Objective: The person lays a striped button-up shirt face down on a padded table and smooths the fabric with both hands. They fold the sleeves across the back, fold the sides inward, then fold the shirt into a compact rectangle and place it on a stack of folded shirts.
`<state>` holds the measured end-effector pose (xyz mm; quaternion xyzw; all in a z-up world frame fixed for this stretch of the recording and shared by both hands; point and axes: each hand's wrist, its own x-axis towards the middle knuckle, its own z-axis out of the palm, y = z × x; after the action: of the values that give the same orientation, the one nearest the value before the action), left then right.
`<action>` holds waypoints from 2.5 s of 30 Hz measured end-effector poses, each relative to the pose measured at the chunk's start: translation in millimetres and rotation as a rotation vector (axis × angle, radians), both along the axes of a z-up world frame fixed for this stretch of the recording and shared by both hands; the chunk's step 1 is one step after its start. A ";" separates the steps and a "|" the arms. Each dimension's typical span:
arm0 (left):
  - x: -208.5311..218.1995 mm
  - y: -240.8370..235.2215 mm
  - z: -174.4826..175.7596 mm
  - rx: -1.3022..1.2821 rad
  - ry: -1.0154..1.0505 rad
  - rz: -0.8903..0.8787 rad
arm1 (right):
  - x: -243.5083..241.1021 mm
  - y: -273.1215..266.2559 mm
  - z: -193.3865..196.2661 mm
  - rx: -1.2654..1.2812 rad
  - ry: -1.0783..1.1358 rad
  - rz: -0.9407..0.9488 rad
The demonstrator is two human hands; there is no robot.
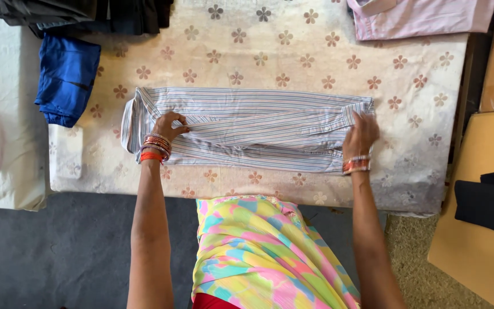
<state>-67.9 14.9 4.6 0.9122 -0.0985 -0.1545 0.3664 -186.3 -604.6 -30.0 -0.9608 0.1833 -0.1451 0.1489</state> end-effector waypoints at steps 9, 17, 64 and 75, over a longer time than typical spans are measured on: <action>-12.0 12.0 -9.3 0.150 0.094 0.053 | 74.0 -7.1 36.2 -0.187 0.460 0.486; -30.4 11.7 18.8 0.088 -0.058 0.098 | 25.3 -44.0 130.9 0.194 0.794 0.400; 18.6 -18.9 -50.4 0.616 -0.216 0.380 | 31.1 -19.3 45.2 0.140 0.112 0.002; 0.1 -159.2 28.5 0.568 0.070 -0.125 | 54.0 49.3 3.3 -0.019 0.336 0.424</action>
<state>-67.9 -144.3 33.1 0.9646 -0.0949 -0.2295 0.0891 -132.4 -555.2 -26.7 -0.9897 -0.0012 0.0489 0.1343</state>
